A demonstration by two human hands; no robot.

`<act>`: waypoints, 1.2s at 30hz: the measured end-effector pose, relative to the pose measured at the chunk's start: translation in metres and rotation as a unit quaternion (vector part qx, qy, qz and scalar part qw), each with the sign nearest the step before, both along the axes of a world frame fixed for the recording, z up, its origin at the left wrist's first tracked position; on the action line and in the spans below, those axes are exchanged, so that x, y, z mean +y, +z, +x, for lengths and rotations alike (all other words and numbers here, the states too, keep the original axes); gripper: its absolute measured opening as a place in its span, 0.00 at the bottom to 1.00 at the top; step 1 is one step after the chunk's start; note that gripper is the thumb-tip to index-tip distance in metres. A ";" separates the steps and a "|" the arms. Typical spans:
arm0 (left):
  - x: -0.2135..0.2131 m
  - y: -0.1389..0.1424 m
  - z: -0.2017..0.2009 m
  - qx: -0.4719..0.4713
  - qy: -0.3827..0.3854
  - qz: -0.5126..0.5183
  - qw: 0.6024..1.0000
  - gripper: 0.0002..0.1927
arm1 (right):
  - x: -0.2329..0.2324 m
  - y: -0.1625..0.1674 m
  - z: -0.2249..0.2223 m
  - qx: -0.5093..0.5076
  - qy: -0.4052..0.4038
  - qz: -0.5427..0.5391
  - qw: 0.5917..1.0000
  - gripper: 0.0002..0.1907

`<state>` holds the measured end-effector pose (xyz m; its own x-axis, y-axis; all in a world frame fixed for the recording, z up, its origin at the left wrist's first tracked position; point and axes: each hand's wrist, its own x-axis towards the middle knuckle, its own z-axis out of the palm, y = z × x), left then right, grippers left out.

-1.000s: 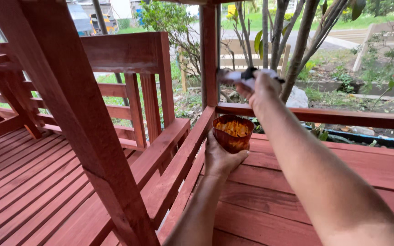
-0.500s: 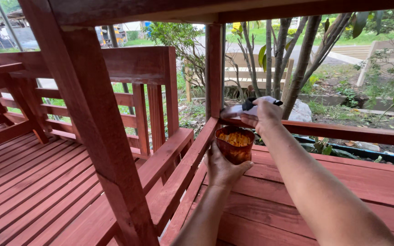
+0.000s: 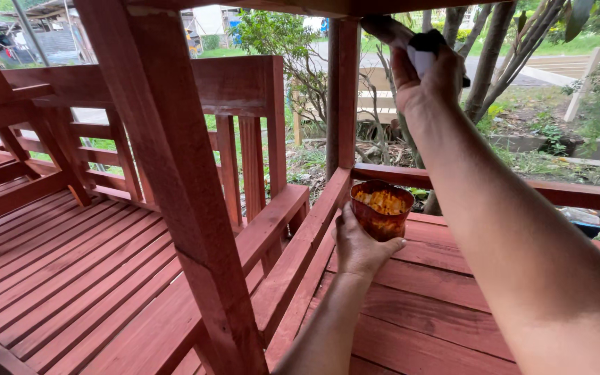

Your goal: The person applies wood stain to a red wooden bench and table set using a brush, dipping the brush into a stain container held in the other hand. They brush the seat slats, rails, and frame surfaces of the furniture, working across different sections of the pieces.

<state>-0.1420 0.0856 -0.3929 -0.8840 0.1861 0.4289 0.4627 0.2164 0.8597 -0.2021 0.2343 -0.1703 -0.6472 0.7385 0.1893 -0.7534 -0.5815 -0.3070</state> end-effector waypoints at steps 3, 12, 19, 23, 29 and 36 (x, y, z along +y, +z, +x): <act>-0.001 0.000 0.000 -0.004 0.004 -0.010 1.000 0.65 | 0.005 0.008 -0.008 -0.035 -0.007 0.010 0.999 0.16; -0.001 -0.001 0.000 -0.005 0.003 -0.011 1.000 0.64 | 0.004 -0.029 0.017 -0.233 -0.086 0.218 0.944 0.16; 0.001 -0.002 0.000 -0.036 -0.006 -0.002 0.999 0.63 | -0.003 -0.075 0.029 -0.317 -0.078 0.203 0.923 0.14; 0.000 -0.004 -0.002 -0.036 -0.001 -0.014 0.999 0.63 | 0.000 -0.104 0.024 -0.371 -0.080 0.191 0.905 0.14; -0.001 -0.009 -0.007 -0.004 -0.001 0.006 1.000 0.62 | 0.013 -0.124 0.024 -0.385 -0.126 0.327 0.854 0.13; 0.002 -0.016 -0.010 -0.014 0.012 -0.003 1.000 0.62 | 0.023 -0.121 0.056 -0.105 -0.266 0.753 0.592 0.09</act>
<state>-0.1519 0.0871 -0.4091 -0.9002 0.1670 0.4022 0.4324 0.2317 0.8714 -0.1459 0.2576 -0.2915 -0.5239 -0.0566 0.8499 -0.5605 0.7743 -0.2939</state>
